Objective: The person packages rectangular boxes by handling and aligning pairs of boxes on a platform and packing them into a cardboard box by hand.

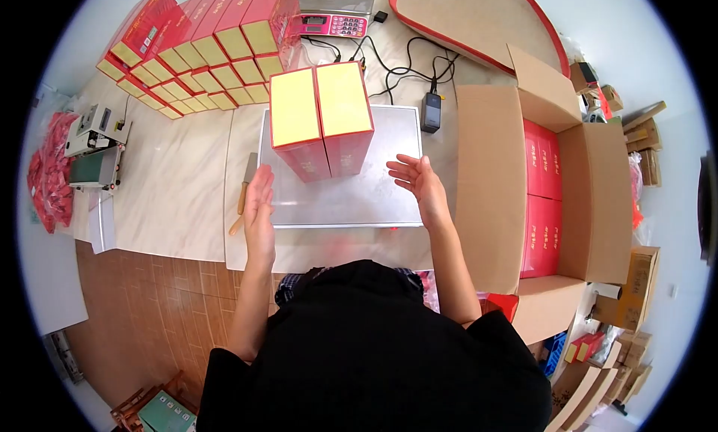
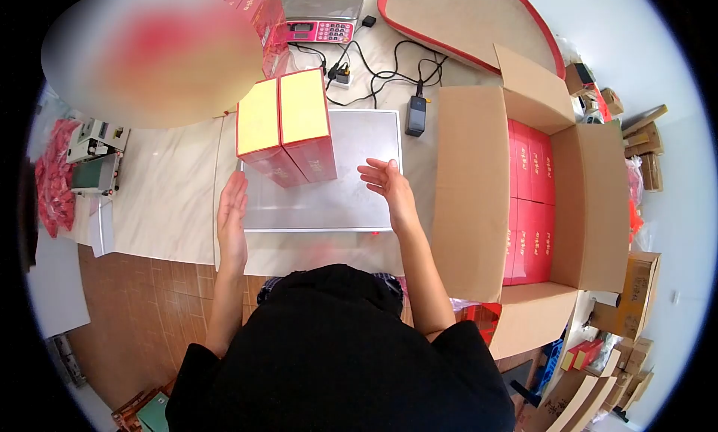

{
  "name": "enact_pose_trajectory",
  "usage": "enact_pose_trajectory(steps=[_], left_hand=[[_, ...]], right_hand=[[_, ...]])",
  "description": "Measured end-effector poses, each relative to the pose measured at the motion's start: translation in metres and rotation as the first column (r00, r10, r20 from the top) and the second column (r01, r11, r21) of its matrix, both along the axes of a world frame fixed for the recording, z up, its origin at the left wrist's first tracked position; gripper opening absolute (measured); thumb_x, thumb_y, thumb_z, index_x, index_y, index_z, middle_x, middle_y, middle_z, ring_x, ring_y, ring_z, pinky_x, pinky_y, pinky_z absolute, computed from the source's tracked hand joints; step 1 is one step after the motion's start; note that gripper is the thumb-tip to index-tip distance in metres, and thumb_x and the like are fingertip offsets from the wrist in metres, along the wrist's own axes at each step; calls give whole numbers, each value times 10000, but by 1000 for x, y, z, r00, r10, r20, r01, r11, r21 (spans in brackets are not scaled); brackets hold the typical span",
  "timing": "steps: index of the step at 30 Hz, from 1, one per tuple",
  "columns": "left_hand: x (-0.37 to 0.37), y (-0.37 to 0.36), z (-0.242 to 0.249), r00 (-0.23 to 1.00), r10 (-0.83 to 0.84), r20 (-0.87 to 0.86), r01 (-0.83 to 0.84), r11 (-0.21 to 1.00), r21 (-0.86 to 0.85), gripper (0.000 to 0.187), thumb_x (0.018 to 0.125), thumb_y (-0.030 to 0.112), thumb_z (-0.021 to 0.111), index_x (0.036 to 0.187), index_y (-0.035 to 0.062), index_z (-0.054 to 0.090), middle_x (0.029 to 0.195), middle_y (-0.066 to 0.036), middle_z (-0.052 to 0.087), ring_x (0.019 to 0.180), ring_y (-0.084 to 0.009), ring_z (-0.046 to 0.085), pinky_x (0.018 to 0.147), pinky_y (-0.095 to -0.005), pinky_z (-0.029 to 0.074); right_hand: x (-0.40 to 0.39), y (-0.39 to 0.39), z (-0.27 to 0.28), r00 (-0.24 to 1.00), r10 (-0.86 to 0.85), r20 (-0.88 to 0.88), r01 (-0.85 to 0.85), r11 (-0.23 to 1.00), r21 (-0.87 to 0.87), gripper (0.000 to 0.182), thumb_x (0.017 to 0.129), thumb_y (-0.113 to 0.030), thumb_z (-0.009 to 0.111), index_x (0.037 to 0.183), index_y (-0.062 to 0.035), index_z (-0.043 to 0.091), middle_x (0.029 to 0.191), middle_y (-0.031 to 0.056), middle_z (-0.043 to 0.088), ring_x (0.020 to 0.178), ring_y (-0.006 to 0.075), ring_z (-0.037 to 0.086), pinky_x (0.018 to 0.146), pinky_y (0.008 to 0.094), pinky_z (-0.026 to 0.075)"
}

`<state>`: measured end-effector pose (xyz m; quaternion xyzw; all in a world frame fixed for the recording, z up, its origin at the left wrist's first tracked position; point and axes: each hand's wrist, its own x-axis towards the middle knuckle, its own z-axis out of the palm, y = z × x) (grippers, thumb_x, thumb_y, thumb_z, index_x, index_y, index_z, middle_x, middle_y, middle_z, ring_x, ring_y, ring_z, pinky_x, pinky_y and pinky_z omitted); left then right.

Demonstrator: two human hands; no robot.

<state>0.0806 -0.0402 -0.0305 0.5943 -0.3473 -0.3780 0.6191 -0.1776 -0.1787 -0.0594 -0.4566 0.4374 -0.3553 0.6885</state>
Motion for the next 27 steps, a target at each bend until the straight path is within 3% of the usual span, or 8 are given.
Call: enact_pose_trajectory(steps=[6, 8, 27], left_hand=[[2, -1, -5, 1000, 7, -4, -7, 1000, 5, 496, 944, 100, 348, 1434, 28, 317, 1484, -121, 335, 1377, -240, 309, 1130, -368, 197], [2, -4, -6, 999, 35, -14, -35, 999, 34, 550, 876, 16, 309, 1426, 6, 318, 1471, -145, 341, 1373, -266, 316, 1133, -386, 205], [17, -32, -24, 995, 91, -36, -89, 995, 42, 523, 898, 44, 321, 1420, 8, 335, 1463, -134, 358, 1360, -255, 334, 1129, -392, 224]], right_hand=[[-5, -2, -7, 1000, 3, -5, -3, 1000, 30, 607, 1015, -450, 218, 1243, 25, 520, 1138, 166, 635, 1065, 244, 594, 950, 364, 434], [-6, -3, -10, 1000, 6, -3, -6, 999, 39, 604, 1015, -448, 220, 1242, 25, 522, 1134, 163, 637, 1057, 239, 596, 944, 361, 436], [5, -27, -16, 998, 47, -34, -43, 993, 111, 552, 1018, -397, 236, 1232, 27, 516, 1109, 164, 640, 1046, 237, 592, 936, 363, 430]])
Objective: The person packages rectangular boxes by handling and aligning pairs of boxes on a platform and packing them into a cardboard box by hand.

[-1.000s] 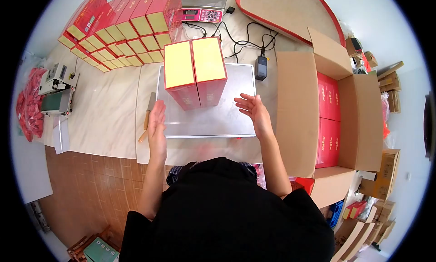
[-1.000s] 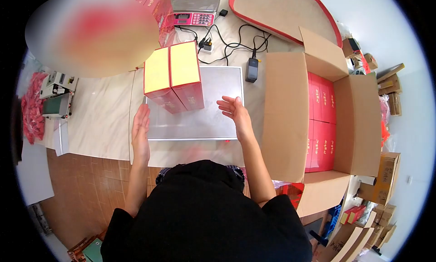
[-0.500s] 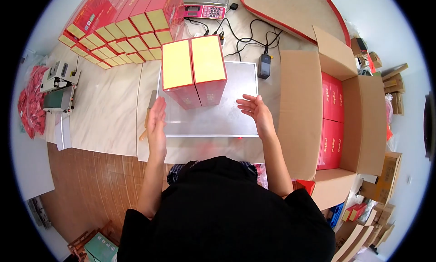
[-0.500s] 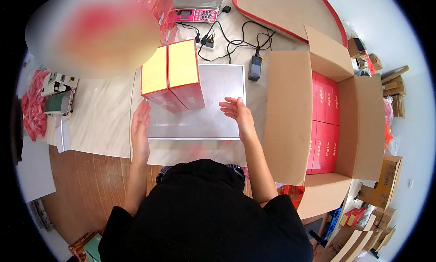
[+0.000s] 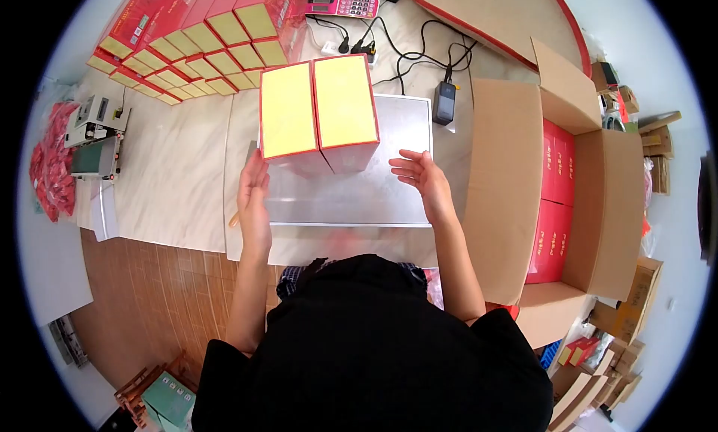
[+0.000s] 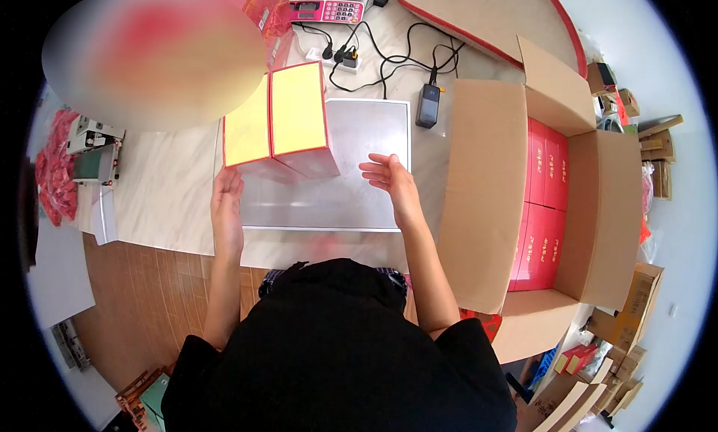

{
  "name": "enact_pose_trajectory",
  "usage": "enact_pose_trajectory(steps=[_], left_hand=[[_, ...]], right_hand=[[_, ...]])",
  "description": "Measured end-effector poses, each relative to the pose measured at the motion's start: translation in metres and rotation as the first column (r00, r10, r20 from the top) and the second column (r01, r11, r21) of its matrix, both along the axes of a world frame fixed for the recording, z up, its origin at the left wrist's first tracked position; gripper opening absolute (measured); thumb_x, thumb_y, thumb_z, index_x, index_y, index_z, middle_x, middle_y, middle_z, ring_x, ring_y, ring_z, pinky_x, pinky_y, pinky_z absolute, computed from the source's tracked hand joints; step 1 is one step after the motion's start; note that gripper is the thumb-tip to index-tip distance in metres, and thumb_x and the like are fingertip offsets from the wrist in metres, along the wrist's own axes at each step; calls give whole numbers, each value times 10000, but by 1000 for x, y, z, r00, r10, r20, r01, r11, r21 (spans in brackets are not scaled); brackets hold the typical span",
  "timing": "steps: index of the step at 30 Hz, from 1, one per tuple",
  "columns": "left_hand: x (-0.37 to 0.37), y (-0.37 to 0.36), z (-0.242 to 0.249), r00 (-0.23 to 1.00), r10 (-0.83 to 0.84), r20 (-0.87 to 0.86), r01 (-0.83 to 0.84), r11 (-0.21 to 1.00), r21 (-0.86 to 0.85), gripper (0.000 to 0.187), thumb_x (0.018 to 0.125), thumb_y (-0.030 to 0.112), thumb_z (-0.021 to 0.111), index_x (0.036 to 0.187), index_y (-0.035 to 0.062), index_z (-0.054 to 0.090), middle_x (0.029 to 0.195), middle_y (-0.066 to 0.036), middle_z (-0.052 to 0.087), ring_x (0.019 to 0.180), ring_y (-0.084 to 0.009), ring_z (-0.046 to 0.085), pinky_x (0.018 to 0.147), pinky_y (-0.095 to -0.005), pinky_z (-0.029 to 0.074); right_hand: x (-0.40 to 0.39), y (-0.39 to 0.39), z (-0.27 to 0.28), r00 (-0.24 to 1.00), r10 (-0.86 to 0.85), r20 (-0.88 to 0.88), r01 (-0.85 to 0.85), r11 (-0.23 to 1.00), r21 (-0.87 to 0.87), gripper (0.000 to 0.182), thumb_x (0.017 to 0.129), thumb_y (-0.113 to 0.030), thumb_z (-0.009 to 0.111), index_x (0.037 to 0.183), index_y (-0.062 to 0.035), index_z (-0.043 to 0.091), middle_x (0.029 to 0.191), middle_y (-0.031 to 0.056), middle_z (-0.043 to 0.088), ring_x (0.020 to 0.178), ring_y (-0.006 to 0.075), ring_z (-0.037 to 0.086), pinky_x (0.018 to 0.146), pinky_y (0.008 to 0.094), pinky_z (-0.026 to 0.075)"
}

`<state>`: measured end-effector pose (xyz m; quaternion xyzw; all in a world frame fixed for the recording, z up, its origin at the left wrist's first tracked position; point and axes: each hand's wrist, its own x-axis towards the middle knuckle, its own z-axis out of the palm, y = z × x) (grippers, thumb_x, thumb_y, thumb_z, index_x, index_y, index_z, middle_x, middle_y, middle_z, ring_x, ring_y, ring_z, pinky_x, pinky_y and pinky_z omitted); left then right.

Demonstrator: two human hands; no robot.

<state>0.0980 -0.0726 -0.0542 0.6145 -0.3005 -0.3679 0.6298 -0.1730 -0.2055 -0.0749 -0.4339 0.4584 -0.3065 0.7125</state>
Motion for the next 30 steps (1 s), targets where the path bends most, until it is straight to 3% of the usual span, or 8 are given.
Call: enact_pose_trajectory(steps=[12, 17, 21, 23, 27, 29, 30], left_hand=[[11, -49, -9, 994, 111, -19, -111, 994, 23, 443, 989, 196, 336, 1366, -30, 392, 1358, -117, 460, 1249, -189, 435, 1056, -302, 322], [22, -60, -28, 995, 57, -87, -58, 998, -8, 504, 999, 302, 384, 1397, -3, 343, 1315, -112, 484, 1179, -163, 493, 985, -295, 405], [41, -63, -60, 991, -11, -133, 3, 998, -57, 520, 995, 309, 384, 1415, 14, 303, 1307, -110, 489, 1148, -170, 528, 933, -303, 463], [45, -67, -61, 927, -47, -371, 29, 998, -53, 516, 990, 330, 393, 1403, 30, 313, 1302, -112, 491, 1116, -195, 561, 880, -318, 511], [51, -61, -81, 814, -217, -538, 145, 974, -173, 485, 983, 341, 408, 1360, 38, 371, 1277, -121, 515, 1093, -213, 582, 849, -338, 540], [59, -62, -121, 622, -216, -753, 118, 976, -182, 466, 981, 351, 418, 1329, 41, 409, 1259, -127, 536, 1094, -213, 584, 846, -363, 550], [61, -63, -126, 620, -217, -754, 118, 976, -184, 466, 981, 351, 418, 1329, 41, 409, 1259, -127, 536, 1094, -213, 584, 846, -363, 550]], right_hand=[[27, -31, -12, 997, -69, 19, 70, 995, -77, 475, 1018, -361, 303, 1194, 17, 528, 1072, 140, 643, 974, 203, 608, 866, 335, 461], [51, -40, -17, 997, -82, 9, 82, 981, -178, 448, 1018, -349, 334, 1208, 13, 518, 1116, 122, 620, 980, 189, 596, 870, 327, 456], [68, -47, -15, 993, -112, 37, 117, 967, -227, 412, 1013, -341, 370, 1202, -11, 531, 1152, 118, 606, 1023, 187, 568, 876, 323, 452], [79, -50, -13, 992, -120, 30, 124, 949, -289, 410, 1012, -340, 375, 1201, -11, 530, 1183, 114, 591, 1064, 189, 549, 897, 326, 442], [98, -55, -26, 985, -122, 124, 141, 977, -158, 397, 1012, -329, 376, 1222, -27, 525, 1217, 85, 571, 1135, 191, 509, 955, 334, 408], [104, -56, -25, 985, -110, 135, 128, 983, -135, 399, 1015, -324, 370, 1236, -29, 524, 1223, 80, 564, 1155, 182, 495, 984, 327, 378], [106, -56, -26, 982, -102, 157, 124, 982, -143, 406, 1015, -326, 368, 1239, -26, 524, 1224, 83, 562, 1155, 176, 492, 992, 318, 366]])
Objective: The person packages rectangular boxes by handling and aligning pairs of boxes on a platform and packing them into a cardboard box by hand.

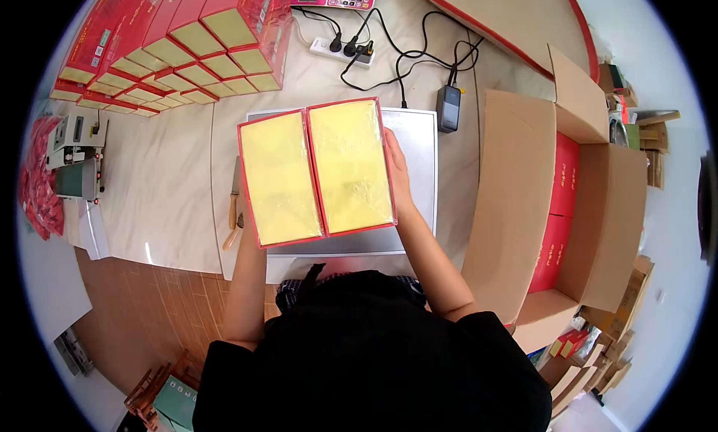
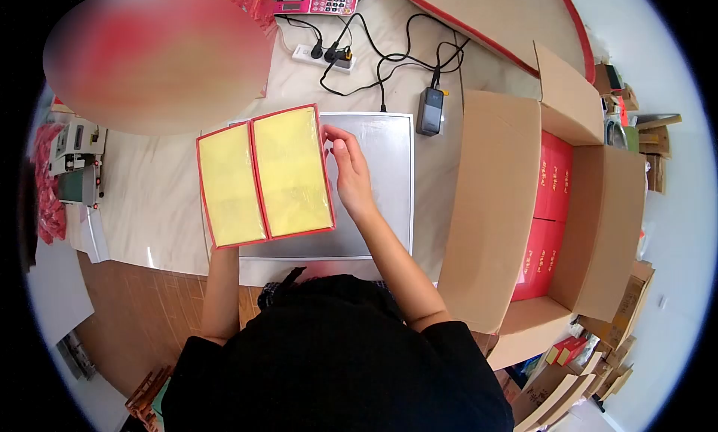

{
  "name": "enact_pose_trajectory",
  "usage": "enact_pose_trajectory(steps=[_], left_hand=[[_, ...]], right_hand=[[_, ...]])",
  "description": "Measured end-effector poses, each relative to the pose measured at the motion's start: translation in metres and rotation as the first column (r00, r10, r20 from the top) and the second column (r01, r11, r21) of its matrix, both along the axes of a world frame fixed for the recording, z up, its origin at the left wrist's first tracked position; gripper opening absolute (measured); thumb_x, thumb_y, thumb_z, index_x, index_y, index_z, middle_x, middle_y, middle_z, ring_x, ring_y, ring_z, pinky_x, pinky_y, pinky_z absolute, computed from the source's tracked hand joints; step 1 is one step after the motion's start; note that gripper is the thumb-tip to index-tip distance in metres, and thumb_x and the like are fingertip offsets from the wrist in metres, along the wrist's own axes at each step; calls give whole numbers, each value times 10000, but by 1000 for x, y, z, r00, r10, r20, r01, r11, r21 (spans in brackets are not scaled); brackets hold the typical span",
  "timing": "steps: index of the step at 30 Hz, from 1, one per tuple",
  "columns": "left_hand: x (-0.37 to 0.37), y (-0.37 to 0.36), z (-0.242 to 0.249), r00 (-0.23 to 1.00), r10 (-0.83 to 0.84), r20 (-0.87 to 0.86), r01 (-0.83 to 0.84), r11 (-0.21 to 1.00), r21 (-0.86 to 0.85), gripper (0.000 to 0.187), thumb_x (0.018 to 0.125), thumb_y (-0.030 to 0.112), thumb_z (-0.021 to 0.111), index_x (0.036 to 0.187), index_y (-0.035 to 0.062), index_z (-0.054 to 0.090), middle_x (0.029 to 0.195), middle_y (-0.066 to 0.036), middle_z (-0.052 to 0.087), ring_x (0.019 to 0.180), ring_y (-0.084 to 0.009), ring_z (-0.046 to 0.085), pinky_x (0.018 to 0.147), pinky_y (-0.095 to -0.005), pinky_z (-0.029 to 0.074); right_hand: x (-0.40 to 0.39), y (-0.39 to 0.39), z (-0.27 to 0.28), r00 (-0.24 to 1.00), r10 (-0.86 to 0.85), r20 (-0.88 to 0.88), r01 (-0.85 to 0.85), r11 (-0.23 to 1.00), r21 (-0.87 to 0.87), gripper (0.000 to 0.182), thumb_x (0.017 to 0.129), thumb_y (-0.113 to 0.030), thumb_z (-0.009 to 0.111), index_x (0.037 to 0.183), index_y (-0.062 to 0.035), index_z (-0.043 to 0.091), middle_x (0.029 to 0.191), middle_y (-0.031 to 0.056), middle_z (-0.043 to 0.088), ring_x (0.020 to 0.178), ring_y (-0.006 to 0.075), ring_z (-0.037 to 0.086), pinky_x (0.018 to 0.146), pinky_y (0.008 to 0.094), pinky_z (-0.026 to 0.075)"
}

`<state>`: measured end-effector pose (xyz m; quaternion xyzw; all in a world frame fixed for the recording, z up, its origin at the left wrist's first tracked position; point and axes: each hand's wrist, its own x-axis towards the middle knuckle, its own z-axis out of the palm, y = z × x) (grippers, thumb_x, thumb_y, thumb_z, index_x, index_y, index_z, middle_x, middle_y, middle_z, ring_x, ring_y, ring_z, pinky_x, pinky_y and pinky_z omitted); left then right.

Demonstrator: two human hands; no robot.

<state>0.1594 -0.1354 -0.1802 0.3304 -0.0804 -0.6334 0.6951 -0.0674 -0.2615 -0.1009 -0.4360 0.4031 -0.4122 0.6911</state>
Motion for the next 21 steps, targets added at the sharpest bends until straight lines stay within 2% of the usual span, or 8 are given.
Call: enact_pose_trajectory(steps=[9, 12, 13, 14, 16, 18, 19, 21], left_hand=[[-36, -20, 67, 969, -59, -239, -44, 914, -403, 454, 983, 339, 430, 1346, 68, 418, 1264, -104, 544, 1116, -215, 573, 881, -377, 536], [-45, -25, 99, 781, 70, 620, -81, 997, -11, 479, 1005, 410, 325, 1317, 67, 446, 1187, -82, 558, 1057, -171, 552, 901, -313, 467], [-51, -20, 125, 668, 10, 744, -67, 997, 47, 510, 1012, 442, 280, 1301, 63, 459, 1158, -77, 563, 1028, -153, 544, 908, -292, 438], [-51, -16, 144, 593, -40, 804, -49, 995, 86, 548, 1019, 475, 235, 1285, 58, 472, 1128, -72, 568, 1000, -136, 536, 915, -271, 409], [-50, -6, 173, 770, -198, 607, 106, 977, 183, 617, 1010, 505, 198, 1295, 26, 464, 1144, -87, 578, 1052, -159, 523, 950, -297, 390], [-46, 18, 150, 538, -253, 804, 99, 966, 238, 565, 1006, 431, 332, 1308, -29, 459, 1213, -124, 571, 1112, -174, 525, 960, -283, 396], [-48, 30, 145, 615, -311, 725, 129, 946, 296, 535, 989, 393, 392, 1310, -31, 458, 1211, -136, 575, 1126, -193, 531, 947, -290, 419], [-54, 53, 135, 742, -401, 538, 188, 894, 408, 505, 956, 316, 513, 1315, -35, 454, 1207, -159, 582, 1153, -231, 541, 923, -304, 464]], right_hand=[[10, 9, -46, 981, 9, 193, -43, 984, 173, 446, 1021, -356, 340, 1309, -38, 462, 1228, 78, 557, 1139, 170, 503, 996, 299, 369], [11, 29, 20, 868, -324, 377, 54, 815, 577, 433, 1016, -321, 369, 1336, -36, 429, 1255, 90, 549, 1059, 178, 572, 870, 303, 494], [-2, 41, -16, 999, 42, -1, -42, 999, -25, 449, 1017, -330, 366, 1358, -43, 414, 1270, 97, 548, 1059, 192, 580, 867, 325, 501], [-9, 51, -15, 999, 50, -4, -50, 998, -31, 449, 1017, -330, 366, 1358, -43, 414, 1270, 97, 548, 1059, 192, 580, 867, 325, 501], [-24, 70, -11, 973, 184, -139, -194, 979, -58, 468, 1015, -355, 361, 1359, -42, 415, 1273, 99, 548, 1074, 190, 573, 874, 326, 498], [-37, 88, -5, 914, 298, -277, -328, 942, -68, 488, 1013, -381, 357, 1359, -42, 417, 1276, 100, 548, 1089, 188, 566, 880, 327, 495], [-43, 98, -3, 873, 345, -344, -388, 919, -64, 499, 1012, -393, 355, 1360, -41, 417, 1278, 101, 548, 1097, 187, 563, 884, 327, 493], [-35, 121, 27, 991, 128, -49, -111, 961, 255, 601, 978, -520, 359, 1335, -47, 457, 1256, 107, 567, 1120, 187, 551, 899, 331, 478]])
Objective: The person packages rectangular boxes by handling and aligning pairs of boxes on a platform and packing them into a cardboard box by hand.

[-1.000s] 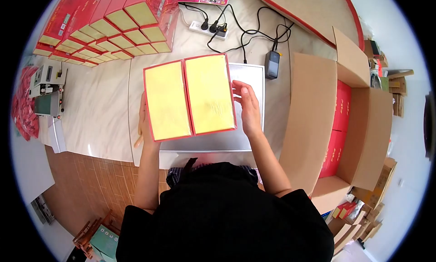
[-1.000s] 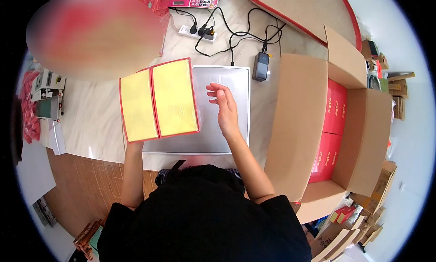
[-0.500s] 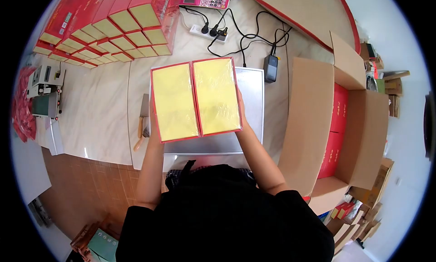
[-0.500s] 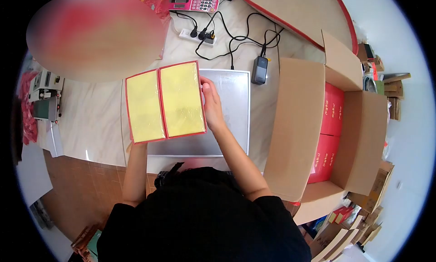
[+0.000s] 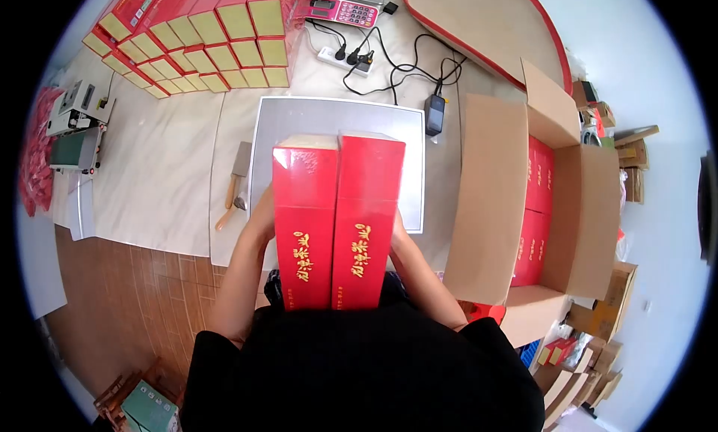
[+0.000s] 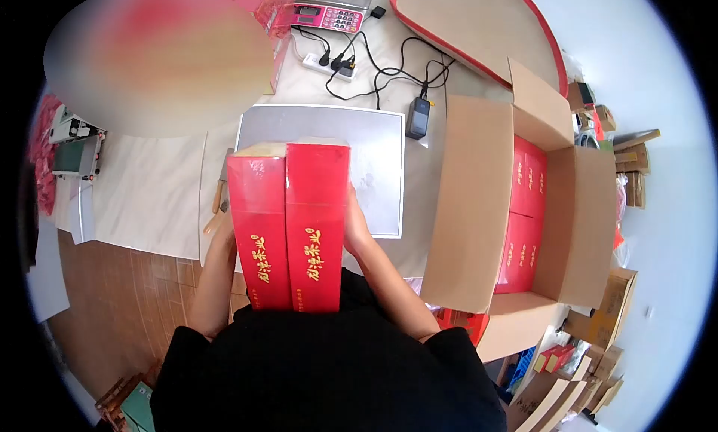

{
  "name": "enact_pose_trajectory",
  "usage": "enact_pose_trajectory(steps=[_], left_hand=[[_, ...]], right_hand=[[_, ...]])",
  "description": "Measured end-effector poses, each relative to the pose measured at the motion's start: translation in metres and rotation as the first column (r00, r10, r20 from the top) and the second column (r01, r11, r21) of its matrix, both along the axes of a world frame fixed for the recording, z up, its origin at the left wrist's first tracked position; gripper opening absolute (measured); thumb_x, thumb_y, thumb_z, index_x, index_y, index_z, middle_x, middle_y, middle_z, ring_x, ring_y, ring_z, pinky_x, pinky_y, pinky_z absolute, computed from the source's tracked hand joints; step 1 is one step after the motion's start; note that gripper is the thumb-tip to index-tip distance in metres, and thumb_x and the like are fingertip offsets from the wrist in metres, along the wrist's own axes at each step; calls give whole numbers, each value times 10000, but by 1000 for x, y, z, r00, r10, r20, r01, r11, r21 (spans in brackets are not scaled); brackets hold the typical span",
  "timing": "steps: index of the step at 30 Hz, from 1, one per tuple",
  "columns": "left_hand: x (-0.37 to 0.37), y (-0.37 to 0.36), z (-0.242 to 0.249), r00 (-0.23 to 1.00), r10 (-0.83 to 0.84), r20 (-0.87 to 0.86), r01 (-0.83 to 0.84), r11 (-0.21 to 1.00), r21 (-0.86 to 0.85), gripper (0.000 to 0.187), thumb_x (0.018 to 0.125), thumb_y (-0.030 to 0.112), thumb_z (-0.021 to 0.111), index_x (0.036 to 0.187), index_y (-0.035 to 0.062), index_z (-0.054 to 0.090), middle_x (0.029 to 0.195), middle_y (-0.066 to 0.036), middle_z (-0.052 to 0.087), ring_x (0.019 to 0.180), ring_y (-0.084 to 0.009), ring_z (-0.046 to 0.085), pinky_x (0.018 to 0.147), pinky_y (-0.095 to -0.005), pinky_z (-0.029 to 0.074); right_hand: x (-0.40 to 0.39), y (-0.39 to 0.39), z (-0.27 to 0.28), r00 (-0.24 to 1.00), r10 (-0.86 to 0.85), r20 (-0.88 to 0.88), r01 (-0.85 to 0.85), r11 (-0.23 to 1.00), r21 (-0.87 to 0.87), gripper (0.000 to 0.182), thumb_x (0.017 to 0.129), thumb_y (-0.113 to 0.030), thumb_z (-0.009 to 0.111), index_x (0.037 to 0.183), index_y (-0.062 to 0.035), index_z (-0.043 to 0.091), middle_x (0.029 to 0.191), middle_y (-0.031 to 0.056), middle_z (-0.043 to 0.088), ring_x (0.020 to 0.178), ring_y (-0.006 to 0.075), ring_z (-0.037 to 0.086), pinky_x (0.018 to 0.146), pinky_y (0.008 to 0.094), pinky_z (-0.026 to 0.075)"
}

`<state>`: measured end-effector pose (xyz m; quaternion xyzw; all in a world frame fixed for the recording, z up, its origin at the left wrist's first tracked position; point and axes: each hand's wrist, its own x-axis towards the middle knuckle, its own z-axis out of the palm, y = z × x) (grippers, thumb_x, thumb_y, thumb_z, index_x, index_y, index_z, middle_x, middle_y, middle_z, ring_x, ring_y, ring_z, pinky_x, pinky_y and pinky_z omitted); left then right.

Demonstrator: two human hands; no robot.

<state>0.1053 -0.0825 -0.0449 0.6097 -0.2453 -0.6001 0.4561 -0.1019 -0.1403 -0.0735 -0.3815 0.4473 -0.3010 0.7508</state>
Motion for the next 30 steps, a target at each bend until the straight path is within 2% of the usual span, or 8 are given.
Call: enact_pose_trajectory(steps=[8, 12, 16, 17, 18, 20, 24, 30], left_hand=[[-9, 71, -37, 845, -148, -515, 140, 989, -54, 506, 937, 298, 548, 1310, -31, 455, 1204, -166, 582, 1118, -243, 570, 884, -325, 502], [2, 82, -45, 738, -137, -661, 79, 990, -117, 508, 928, 290, 566, 1308, -29, 455, 1203, -170, 582, 1100, -249, 584, 865, -335, 521], [9, 95, -113, 676, 71, -734, -79, 997, 23, 458, 949, 190, 521, 1369, 41, 414, 1119, -160, 614, 976, -285, 630, 870, -372, 530], [12, 97, -120, 589, 13, -808, -57, 998, -26, 469, 952, 197, 518, 1384, 65, 392, 1093, -144, 618, 972, -266, 628, 862, -371, 533], [13, 98, -127, 582, 20, -813, -60, 998, -19, 469, 952, 197, 518, 1384, 65, 392, 1093, -144, 618, 972, -266, 628, 862, -371, 533], [14, 93, -119, 593, 78, -801, -236, 968, -80, 506, 940, 238, 543, 1383, 57, 380, 1104, -131, 614, 972, -258, 628, 851, -353, 536], [32, 85, -78, 690, 274, -670, -366, 930, 4, 828, 876, 733, 227, 1375, 92, 388, 1194, -82, 600, 1054, -187, 619, 840, -330, 549], [65, 92, -52, 647, 415, -640, -505, 862, 48, 857, 846, 757, 322, 1382, 91, 390, 1305, -100, 522, 1167, -209, 540, 943, -376, 486]], right_hand=[[-35, 31, -46, 835, -13, 550, -268, 863, 428, 711, 868, -604, 516, 1310, -49, 469, 1253, 114, 568, 1076, 228, 590, 903, 403, 491], [-71, 23, -11, 973, -65, 222, 26, 984, 177, 545, 867, -381, 631, 1280, -49, 504, 1249, 115, 567, 1133, 245, 549, 930, 372, 467], [-67, 17, 64, 986, 78, -150, -127, 929, -347, 732, 847, -249, 664, 1445, -28, 304, 1253, 127, 524, 1123, 227, 528, 959, 348, 424], [-72, 18, 61, 875, 8, -484, -318, 762, -564, 755, 817, -214, 689, 1458, -78, 312, 1123, 125, 535, 1038, 254, 538, 930, 365, 424], [-69, 30, 69, 628, -113, -770, -535, 656, -533, 737, 778, -240, 717, 1432, -151, 389, 991, 126, 495, 932, 285, 519, 868, 384, 418], [-62, 52, 61, 370, -346, -862, -778, 391, -491, 719, 745, -255, 734, 1401, -196, 444, 944, 136, 471, 882, 297, 490, 800, 395, 397], [-58, 77, 29, 277, -363, -890, -798, 429, -423, 713, 743, -290, 723, 1398, -230, 447, 935, 153, 482, 873, 299, 489, 767, 393, 388], [-30, 75, 20, 222, -398, -890, -843, 380, -380, 725, 756, -308, 699, 1419, -250, 412, 914, 170, 472, 831, 312, 492, 739, 401, 395]])
